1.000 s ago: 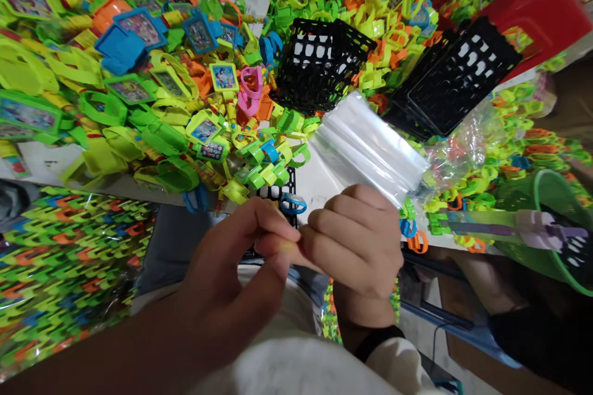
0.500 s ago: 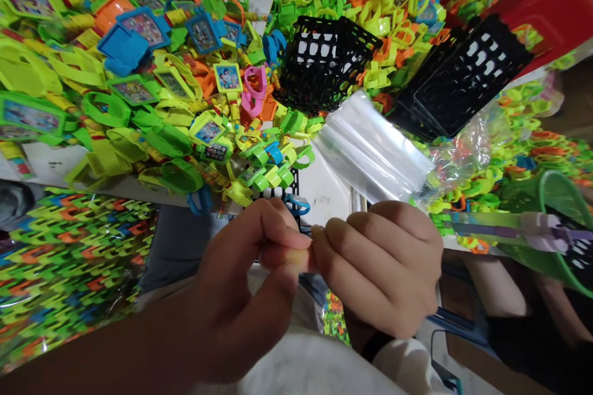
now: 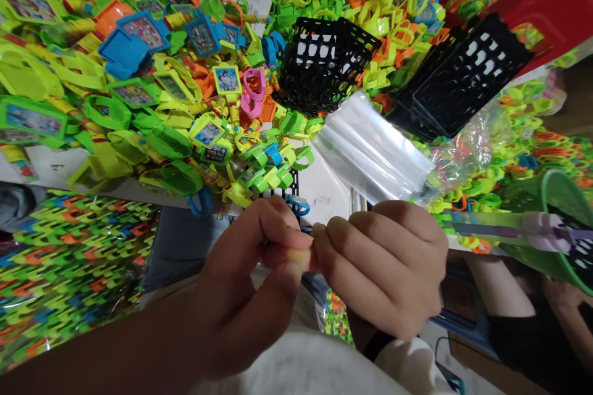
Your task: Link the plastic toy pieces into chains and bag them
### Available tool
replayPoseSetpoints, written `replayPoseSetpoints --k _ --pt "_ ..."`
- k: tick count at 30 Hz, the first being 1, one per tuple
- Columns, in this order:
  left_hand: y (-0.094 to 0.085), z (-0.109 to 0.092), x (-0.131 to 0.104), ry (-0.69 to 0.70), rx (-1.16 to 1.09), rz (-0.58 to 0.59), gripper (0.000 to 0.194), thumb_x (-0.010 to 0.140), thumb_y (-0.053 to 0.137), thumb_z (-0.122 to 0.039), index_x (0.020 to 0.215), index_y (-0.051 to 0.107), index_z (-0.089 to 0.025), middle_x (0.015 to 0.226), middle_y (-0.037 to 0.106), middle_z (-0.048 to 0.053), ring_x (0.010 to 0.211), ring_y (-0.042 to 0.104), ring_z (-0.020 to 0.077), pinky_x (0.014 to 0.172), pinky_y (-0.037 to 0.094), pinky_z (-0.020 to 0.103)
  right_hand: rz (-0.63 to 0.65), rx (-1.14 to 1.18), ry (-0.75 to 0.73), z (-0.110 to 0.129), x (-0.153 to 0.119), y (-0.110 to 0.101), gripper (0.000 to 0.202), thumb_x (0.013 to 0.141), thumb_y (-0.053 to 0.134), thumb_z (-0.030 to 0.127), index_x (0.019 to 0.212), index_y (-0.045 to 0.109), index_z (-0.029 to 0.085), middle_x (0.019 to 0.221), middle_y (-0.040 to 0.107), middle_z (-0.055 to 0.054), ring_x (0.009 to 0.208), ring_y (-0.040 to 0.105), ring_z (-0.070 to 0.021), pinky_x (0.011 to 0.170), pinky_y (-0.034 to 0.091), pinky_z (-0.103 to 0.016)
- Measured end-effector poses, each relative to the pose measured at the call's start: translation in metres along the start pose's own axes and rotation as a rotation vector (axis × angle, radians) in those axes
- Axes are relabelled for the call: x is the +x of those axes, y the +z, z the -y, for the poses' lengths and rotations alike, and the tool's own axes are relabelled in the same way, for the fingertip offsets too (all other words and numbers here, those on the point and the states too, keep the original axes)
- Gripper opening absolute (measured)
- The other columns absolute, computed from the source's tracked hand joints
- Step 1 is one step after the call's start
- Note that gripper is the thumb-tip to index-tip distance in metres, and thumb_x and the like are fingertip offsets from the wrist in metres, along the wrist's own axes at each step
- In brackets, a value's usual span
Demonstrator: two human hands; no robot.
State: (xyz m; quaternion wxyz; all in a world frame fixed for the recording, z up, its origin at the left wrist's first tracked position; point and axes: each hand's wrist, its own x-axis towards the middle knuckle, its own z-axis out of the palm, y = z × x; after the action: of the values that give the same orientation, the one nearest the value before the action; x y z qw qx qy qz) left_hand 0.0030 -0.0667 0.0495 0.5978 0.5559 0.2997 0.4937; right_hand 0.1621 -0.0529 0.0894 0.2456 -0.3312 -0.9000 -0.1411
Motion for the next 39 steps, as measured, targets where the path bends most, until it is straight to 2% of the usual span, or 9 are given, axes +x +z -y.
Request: replayPoseSetpoints --k 4,12,17,22,27,30,34,39 --pt "0.000 0.000 -0.001 0.025 -0.048 0.032 0.007 0.093 0.041 -0.022 0.098 0.045 -0.021 0.078 0.040 -0.001 0.069 0.040 0.0121 0.061 0.040 0.027 -0.023 -0.009 -0.031 -0.001 -0.001 0.000 0.030 0.085 0.053 0.015 0.055 0.049 0.019 0.054 0.051 0.004 0.052 0.039 -0.0102 0.051 0.026 -0.029" --pt "0.004 0.001 -0.001 0.054 -0.038 -0.003 0.003 0.093 0.041 -0.024 0.094 0.043 -0.022 0.077 0.036 -0.002 0.066 0.037 0.0117 0.059 0.039 0.026 -0.007 -0.005 -0.054 0.000 0.000 -0.003 0.027 0.083 0.055 0.014 0.057 0.051 0.019 0.055 0.053 0.003 0.054 0.042 -0.0108 0.051 0.028 -0.029" --pt "0.005 0.002 -0.003 0.076 -0.068 0.013 0.003 0.094 0.040 -0.022 0.096 0.042 -0.021 0.077 0.036 -0.002 0.066 0.037 0.0118 0.057 0.039 0.026 0.041 -0.028 -0.077 -0.001 0.000 -0.007 0.024 0.083 0.057 0.013 0.060 0.052 0.019 0.059 0.057 0.003 0.058 0.047 -0.0113 0.051 0.030 -0.028" --pt "0.005 0.005 -0.005 0.090 -0.099 0.038 0.003 0.094 0.040 -0.021 0.096 0.042 -0.021 0.077 0.038 -0.002 0.067 0.039 0.0112 0.058 0.039 0.025 0.013 -0.039 -0.131 -0.002 0.000 -0.007 0.021 0.082 0.058 0.012 0.062 0.054 0.018 0.061 0.059 0.002 0.060 0.049 -0.0113 0.051 0.033 -0.027" --pt "0.005 0.007 -0.005 0.059 -0.090 -0.001 0.003 0.094 0.040 -0.021 0.092 0.043 -0.021 0.075 0.039 -0.002 0.066 0.040 0.0112 0.063 0.040 0.026 0.019 -0.014 -0.151 -0.003 0.001 -0.004 0.023 0.083 0.057 0.012 0.061 0.054 0.018 0.059 0.058 0.002 0.058 0.047 -0.0114 0.050 0.031 -0.028" --pt "-0.001 0.006 -0.005 0.062 -0.040 0.051 0.006 0.092 0.040 -0.022 0.098 0.043 -0.022 0.075 0.040 -0.001 0.068 0.041 0.0129 0.064 0.042 0.028 -0.008 0.019 -0.121 -0.003 0.000 -0.002 0.027 0.085 0.053 0.013 0.058 0.054 0.019 0.057 0.057 0.002 0.055 0.045 -0.0115 0.050 0.030 -0.029" --pt "-0.015 0.003 -0.005 0.101 0.095 0.170 0.021 0.088 0.045 -0.018 0.108 0.045 -0.021 0.079 0.048 0.001 0.071 0.046 0.0135 0.063 0.047 0.027 -0.024 0.080 -0.003 -0.004 -0.003 0.003 0.030 0.086 0.051 0.014 0.056 0.053 0.018 0.056 0.053 0.003 0.055 0.044 -0.0108 0.053 0.028 -0.029" --pt "-0.031 -0.001 -0.011 0.054 0.307 0.102 0.026 0.080 0.053 -0.013 0.103 0.054 -0.024 0.093 0.060 0.002 0.086 0.058 0.0130 0.071 0.051 0.025 -0.014 0.144 0.024 -0.011 -0.007 0.014 0.032 0.088 0.053 0.019 0.056 0.051 0.019 0.055 0.049 0.004 0.054 0.041 -0.0091 0.056 0.024 -0.029"
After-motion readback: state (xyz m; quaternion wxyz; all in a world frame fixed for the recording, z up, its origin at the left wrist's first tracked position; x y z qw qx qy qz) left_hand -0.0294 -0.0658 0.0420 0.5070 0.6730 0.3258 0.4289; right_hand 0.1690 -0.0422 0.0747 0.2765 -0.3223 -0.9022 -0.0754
